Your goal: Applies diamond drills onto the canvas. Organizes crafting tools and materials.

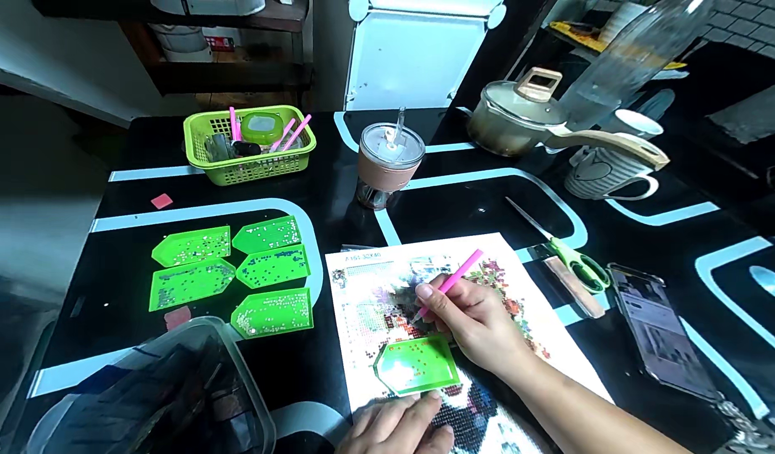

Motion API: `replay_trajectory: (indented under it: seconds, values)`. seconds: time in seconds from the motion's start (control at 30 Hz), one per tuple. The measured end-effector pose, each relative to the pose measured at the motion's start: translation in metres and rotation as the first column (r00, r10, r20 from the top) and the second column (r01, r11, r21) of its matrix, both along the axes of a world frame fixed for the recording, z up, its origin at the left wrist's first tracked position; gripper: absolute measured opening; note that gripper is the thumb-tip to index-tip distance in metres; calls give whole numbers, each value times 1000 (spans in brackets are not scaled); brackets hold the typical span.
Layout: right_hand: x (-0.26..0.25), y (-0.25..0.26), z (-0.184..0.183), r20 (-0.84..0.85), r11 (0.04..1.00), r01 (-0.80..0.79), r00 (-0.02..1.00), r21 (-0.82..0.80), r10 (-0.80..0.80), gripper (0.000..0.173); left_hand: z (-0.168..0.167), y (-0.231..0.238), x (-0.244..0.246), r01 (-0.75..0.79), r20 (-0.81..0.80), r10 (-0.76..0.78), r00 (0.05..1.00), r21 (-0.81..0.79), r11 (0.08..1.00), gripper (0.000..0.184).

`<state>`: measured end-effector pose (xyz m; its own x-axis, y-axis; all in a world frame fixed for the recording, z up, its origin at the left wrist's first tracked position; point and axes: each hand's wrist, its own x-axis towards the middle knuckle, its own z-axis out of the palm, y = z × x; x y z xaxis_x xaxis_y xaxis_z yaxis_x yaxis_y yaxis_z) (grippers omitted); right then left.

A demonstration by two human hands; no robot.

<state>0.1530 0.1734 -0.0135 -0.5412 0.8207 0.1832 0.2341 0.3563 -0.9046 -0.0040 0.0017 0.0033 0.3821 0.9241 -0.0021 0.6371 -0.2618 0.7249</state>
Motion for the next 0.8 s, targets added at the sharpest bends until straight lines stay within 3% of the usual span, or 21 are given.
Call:
replay_trajectory:
  seconds: [0.47,0.73,0.8]
  values:
    - [0,2,-5,69,958,-113,993,262,98,29,1,0,0,-2,4,2,1000,3,1000,40]
    - [1,2,-6,58,974,-97,995,203,87,28,0,0,0,-5,4,5,1000,10,1000,40]
    - [1,4,-1,53,995,-69,996,71,66,25,0,0,0,3,5,-3,1000,10,1000,40]
